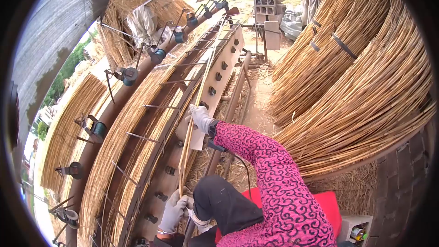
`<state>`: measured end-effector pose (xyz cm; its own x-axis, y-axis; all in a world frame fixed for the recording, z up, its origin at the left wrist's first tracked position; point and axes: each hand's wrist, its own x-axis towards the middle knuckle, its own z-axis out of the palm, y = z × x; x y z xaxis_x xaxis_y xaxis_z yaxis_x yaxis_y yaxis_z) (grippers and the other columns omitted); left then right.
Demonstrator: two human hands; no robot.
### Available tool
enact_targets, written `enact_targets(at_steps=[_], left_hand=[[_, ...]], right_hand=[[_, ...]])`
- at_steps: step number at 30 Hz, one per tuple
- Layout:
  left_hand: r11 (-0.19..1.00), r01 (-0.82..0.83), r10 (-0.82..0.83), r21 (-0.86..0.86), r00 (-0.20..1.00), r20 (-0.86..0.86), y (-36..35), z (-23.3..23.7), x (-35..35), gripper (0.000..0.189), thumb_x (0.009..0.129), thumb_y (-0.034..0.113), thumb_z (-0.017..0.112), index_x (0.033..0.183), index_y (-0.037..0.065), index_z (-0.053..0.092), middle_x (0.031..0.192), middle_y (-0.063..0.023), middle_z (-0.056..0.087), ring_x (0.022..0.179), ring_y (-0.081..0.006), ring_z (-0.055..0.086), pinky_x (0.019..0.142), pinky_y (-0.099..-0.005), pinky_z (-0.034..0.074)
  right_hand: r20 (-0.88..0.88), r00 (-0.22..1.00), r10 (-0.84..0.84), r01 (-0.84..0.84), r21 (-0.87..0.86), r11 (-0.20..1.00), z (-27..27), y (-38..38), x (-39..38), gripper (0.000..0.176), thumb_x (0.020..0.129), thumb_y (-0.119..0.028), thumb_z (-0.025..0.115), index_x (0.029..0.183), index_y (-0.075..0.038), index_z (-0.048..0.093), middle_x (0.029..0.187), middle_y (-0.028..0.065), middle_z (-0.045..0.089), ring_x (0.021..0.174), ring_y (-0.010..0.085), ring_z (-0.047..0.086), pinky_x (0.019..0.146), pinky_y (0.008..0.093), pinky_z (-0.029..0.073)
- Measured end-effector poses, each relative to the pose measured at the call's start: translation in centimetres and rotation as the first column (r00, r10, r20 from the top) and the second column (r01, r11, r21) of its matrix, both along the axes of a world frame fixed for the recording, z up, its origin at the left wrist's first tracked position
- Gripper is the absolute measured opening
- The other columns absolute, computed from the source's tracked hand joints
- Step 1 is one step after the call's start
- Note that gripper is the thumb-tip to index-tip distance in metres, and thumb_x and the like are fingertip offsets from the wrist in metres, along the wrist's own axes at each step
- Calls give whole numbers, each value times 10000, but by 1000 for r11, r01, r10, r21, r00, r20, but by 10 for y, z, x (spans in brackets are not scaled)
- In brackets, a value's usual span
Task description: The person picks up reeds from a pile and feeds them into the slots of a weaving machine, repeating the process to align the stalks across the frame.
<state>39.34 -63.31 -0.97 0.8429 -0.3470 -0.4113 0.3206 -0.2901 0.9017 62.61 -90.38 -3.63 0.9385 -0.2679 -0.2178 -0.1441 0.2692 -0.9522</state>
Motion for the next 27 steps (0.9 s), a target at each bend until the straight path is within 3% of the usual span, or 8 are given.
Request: enact_targets(at_steps=[7,10,12,15,20,22,24,27], left_hand=[[1000,24,-22,12,995,-96,19,-2,-34,357,988,130,455,1332,36,475,745,-58,617,505,-45,440,463,-179,343],[993,100,-91,64,988,-128,30,-14,-33,387,966,193,484,1329,59,490,775,-124,664,573,-152,598,526,-292,466],[999,24,-25,-46,999,-25,37,-15,-57,334,994,284,518,1191,31,608,791,-29,642,611,-112,539,583,-255,440],[994,110,-110,-1,992,-58,60,-33,-76,383,1011,329,486,1242,40,584,751,46,574,608,-23,453,547,-180,361],[996,69,-77,-52,982,-172,58,-32,-75,366,1019,289,477,1290,56,554,720,63,542,581,0,421,521,-160,325],[988,-132,126,-79,989,-76,37,-8,-71,351,1013,244,492,1307,59,542,718,85,517,560,1,400,501,-166,320],[971,-142,121,-194,986,-117,29,14,-55,330,1018,207,473,1299,49,546,801,78,530,596,4,407,515,-152,325],[974,54,-87,222,986,140,30,60,-21,329,999,165,456,1287,25,533,791,-35,603,589,-88,525,532,-240,425]], right_hand=[[-38,995,-91,74,-319,945,26,-54,35,466,992,-427,412,912,-14,614,744,103,713,557,208,633,469,315,536],[-56,995,-88,59,-384,921,18,-48,30,483,988,-433,418,866,-21,639,701,101,696,534,217,625,473,329,544],[-87,992,-87,64,-240,969,12,-25,9,457,994,-408,417,996,-3,629,713,121,697,573,241,656,494,357,551],[-45,999,0,-13,-303,953,-3,-11,-16,411,990,-370,453,1029,17,585,723,126,700,553,238,647,466,353,531],[-26,999,-29,23,-225,974,-11,-22,3,397,983,-369,468,1009,12,576,693,127,679,550,224,640,483,357,531],[-57,998,22,-36,-264,964,-11,-48,40,399,979,-394,466,988,-13,580,647,109,637,519,214,610,485,370,527],[-95,990,104,-104,6,995,13,-75,61,412,977,-435,461,986,-40,576,619,90,600,473,201,559,476,378,519],[-15,990,137,-138,-20,990,50,-80,61,395,998,-435,440,928,-56,527,723,84,633,464,148,527,440,336,504]])
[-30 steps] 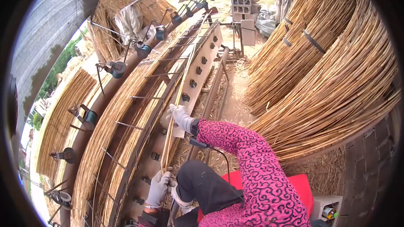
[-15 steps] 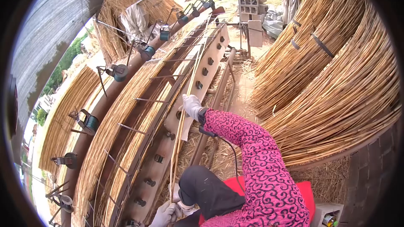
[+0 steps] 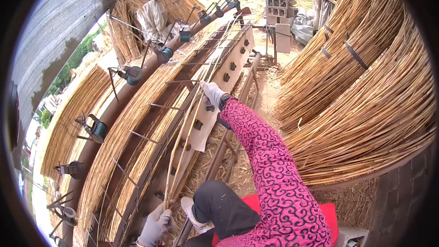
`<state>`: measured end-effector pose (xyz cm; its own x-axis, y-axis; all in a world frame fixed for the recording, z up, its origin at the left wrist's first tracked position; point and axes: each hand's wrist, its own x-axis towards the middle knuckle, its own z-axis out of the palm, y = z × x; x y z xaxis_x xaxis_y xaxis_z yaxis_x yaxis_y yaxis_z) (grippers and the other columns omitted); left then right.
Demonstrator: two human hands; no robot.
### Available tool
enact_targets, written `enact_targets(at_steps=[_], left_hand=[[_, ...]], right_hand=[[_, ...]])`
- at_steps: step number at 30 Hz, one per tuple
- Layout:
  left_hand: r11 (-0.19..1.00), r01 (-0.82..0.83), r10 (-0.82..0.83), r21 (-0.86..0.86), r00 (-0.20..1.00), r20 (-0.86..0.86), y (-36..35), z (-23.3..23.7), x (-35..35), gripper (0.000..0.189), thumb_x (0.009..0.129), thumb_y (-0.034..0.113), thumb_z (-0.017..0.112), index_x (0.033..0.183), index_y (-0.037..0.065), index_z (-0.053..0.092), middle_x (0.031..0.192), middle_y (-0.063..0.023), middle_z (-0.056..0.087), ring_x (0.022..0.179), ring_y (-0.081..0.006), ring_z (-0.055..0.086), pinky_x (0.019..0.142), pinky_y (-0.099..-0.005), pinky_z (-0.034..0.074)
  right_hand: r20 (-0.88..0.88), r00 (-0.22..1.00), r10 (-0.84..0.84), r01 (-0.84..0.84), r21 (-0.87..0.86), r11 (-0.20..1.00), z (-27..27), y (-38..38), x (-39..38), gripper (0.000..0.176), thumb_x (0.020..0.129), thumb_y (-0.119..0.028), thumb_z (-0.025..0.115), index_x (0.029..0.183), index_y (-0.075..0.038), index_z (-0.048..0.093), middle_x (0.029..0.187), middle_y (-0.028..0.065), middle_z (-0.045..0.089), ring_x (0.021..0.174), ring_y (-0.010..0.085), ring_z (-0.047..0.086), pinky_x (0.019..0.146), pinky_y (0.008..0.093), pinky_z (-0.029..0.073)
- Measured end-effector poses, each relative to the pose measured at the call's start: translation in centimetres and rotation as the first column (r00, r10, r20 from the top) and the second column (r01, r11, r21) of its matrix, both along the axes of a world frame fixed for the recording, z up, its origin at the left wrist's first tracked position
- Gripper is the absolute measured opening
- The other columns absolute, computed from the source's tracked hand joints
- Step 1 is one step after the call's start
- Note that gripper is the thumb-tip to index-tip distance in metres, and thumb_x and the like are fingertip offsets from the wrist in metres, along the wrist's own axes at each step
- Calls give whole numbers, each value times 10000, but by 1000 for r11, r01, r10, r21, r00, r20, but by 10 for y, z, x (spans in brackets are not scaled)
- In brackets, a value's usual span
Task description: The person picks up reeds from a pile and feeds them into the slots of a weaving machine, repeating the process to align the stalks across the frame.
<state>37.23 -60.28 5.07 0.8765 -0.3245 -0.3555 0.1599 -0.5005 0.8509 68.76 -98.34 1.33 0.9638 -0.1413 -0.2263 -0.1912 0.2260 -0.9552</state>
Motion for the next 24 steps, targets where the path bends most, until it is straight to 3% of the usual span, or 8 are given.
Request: enact_targets(at_steps=[5,10,12,13,16,19,21,24], left_hand=[[800,-68,-251,597,865,435,33,49,33,395,926,187,525,1312,108,504,900,-202,659,774,-391,623,703,-488,482],[397,-457,-528,796,596,605,108,52,89,384,895,211,580,1268,154,509,756,-111,614,660,-308,625,588,-436,493],[311,-568,-525,762,566,636,132,48,120,474,889,253,596,1333,140,473,815,-89,608,709,-273,630,608,-411,493],[233,-527,-425,817,700,573,138,48,132,569,885,321,607,1390,129,426,931,-117,617,848,-283,634,717,-424,491],[399,-492,-220,774,768,602,169,14,143,665,885,387,602,1436,95,369,1285,-184,517,1227,-335,464,1028,-445,351],[699,-501,-193,511,555,809,155,13,90,446,904,242,579,1305,69,490,1224,-171,575,1109,-362,547,943,-437,431],[772,-467,-141,431,535,833,154,11,24,405,887,238,599,1255,80,546,1171,-152,606,1073,-343,571,918,-430,440],[621,-646,-78,444,512,855,186,-11,-93,339,854,199,630,1178,103,613,1071,-103,646,977,-292,606,864,-397,449]], right_hand=[[81,973,218,-221,31,975,25,61,-46,495,999,-487,397,1136,-19,484,965,173,676,514,117,537,540,327,532],[49,893,448,-450,36,892,2,99,-93,530,1004,-452,415,1183,39,507,891,144,683,527,133,566,498,289,488],[45,858,511,-508,-63,859,-8,109,-119,469,1008,-406,430,1136,31,544,853,122,678,527,131,565,511,280,489],[58,843,534,-519,-169,838,-15,114,-134,439,1008,-385,440,1115,23,560,830,108,672,528,130,564,525,273,491],[46,801,597,-547,-348,761,-44,129,-172,375,998,-353,457,1139,-25,573,806,85,664,609,126,597,587,255,491],[250,631,735,-244,-835,494,-64,148,-218,293,943,-239,526,1117,-12,588,877,149,666,795,292,654,709,383,511],[264,463,846,-134,-923,362,-87,157,-242,270,895,-210,595,1081,-15,588,1000,156,638,978,339,597,880,432,456],[283,384,879,74,-958,276,-96,173,-271,329,782,-157,667,1079,-44,582,1132,143,586,1118,368,507,972,490,381]])
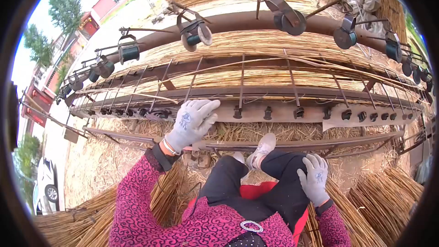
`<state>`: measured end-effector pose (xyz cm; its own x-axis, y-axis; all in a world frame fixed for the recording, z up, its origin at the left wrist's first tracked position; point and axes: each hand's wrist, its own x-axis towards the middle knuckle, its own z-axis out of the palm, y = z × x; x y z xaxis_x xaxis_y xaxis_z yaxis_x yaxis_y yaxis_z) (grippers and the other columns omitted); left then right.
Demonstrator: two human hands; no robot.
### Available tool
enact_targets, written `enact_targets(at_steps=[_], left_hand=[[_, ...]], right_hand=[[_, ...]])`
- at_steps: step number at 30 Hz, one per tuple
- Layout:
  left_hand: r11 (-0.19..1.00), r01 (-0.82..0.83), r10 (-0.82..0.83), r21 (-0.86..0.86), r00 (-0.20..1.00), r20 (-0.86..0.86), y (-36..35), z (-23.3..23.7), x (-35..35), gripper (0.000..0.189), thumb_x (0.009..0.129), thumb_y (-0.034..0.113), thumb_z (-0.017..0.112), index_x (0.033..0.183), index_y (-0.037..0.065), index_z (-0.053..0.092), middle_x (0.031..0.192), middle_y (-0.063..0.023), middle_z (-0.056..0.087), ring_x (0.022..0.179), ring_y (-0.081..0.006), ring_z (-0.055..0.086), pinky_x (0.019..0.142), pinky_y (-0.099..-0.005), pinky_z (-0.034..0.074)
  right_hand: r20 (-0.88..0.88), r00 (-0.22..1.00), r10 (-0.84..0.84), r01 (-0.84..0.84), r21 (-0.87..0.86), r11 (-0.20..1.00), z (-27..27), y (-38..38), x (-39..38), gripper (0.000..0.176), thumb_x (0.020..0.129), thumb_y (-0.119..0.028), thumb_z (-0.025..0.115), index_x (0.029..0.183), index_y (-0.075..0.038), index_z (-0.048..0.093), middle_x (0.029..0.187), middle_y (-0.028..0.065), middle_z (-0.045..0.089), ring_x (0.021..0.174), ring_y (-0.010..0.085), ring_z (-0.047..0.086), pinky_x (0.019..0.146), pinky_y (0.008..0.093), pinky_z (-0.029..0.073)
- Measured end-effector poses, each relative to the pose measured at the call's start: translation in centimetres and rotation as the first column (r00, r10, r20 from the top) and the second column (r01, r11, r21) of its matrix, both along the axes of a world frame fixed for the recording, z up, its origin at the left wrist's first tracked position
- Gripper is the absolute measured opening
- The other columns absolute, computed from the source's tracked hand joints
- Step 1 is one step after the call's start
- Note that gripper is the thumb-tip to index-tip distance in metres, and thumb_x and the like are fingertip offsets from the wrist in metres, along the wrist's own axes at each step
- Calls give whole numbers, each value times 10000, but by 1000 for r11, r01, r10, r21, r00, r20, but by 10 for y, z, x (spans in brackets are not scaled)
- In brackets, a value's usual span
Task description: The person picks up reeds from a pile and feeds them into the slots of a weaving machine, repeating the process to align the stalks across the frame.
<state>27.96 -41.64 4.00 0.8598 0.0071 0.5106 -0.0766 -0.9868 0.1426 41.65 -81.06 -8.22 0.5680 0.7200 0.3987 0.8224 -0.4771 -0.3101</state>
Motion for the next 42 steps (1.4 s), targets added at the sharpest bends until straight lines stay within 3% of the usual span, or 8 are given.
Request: enact_targets(at_steps=[4,7,11,15,16,20,35,42], left_hand=[[851,-480,498,-213,866,40,92,-49,-115,239,877,166,597,1093,64,598,864,-90,625,827,-312,602,758,-423,466],[793,-562,576,-237,817,-11,126,-47,-119,267,899,235,593,1103,64,584,918,-114,653,864,-320,623,776,-435,471],[667,-736,689,-115,669,-281,182,-18,-59,453,878,413,594,1167,66,557,1050,-165,656,966,-332,632,838,-443,476],[732,-681,660,-35,720,-216,229,-44,-9,708,837,445,629,1375,42,404,1269,-213,535,1193,-374,503,992,-440,404],[748,-657,602,-91,730,-323,236,-51,0,779,832,423,644,1431,43,324,1380,-218,438,1271,-379,428,1044,-439,362],[791,-611,606,-19,788,-109,254,-66,9,714,800,357,687,1373,70,370,1245,-172,532,1164,-344,515,962,-457,420],[772,-631,635,76,763,-122,257,-66,10,675,792,318,675,1353,57,406,1241,-140,536,1164,-302,520,950,-446,415],[745,-661,656,-95,751,-83,258,-71,14,487,876,263,565,1321,100,449,1250,-141,555,1146,-322,539,945,-463,433]], right_hand=[[15,1000,-26,25,6,1000,-2,16,-1,325,753,-136,681,1053,-59,582,1144,128,588,1137,355,502,1001,487,363],[46,999,10,-9,-8,1000,8,36,-7,324,746,-138,687,1045,-65,585,1139,124,591,1136,350,505,1005,486,360],[74,996,56,-53,-44,998,25,68,-21,318,730,-139,697,1022,-67,594,1136,118,594,1139,345,507,1011,478,358],[72,994,88,-86,-39,996,32,92,-33,305,723,-144,700,1000,-65,600,1101,113,608,1120,341,521,1007,481,362],[83,991,103,-103,-5,995,31,96,-35,293,723,-144,696,988,-63,601,1091,114,616,1112,342,527,1007,482,360],[61,993,102,-102,-6,995,32,106,-42,242,743,-151,675,957,-63,607,1092,113,619,1108,343,532,1006,484,360],[-49,985,166,-167,-21,986,27,122,-77,259,720,-113,669,964,-70,595,1071,106,622,1103,345,531,1001,483,364],[24,982,188,-187,-32,982,-9,131,-53,222,766,-118,666,973,-78,598,1090,111,610,1141,353,512,1033,504,347]])
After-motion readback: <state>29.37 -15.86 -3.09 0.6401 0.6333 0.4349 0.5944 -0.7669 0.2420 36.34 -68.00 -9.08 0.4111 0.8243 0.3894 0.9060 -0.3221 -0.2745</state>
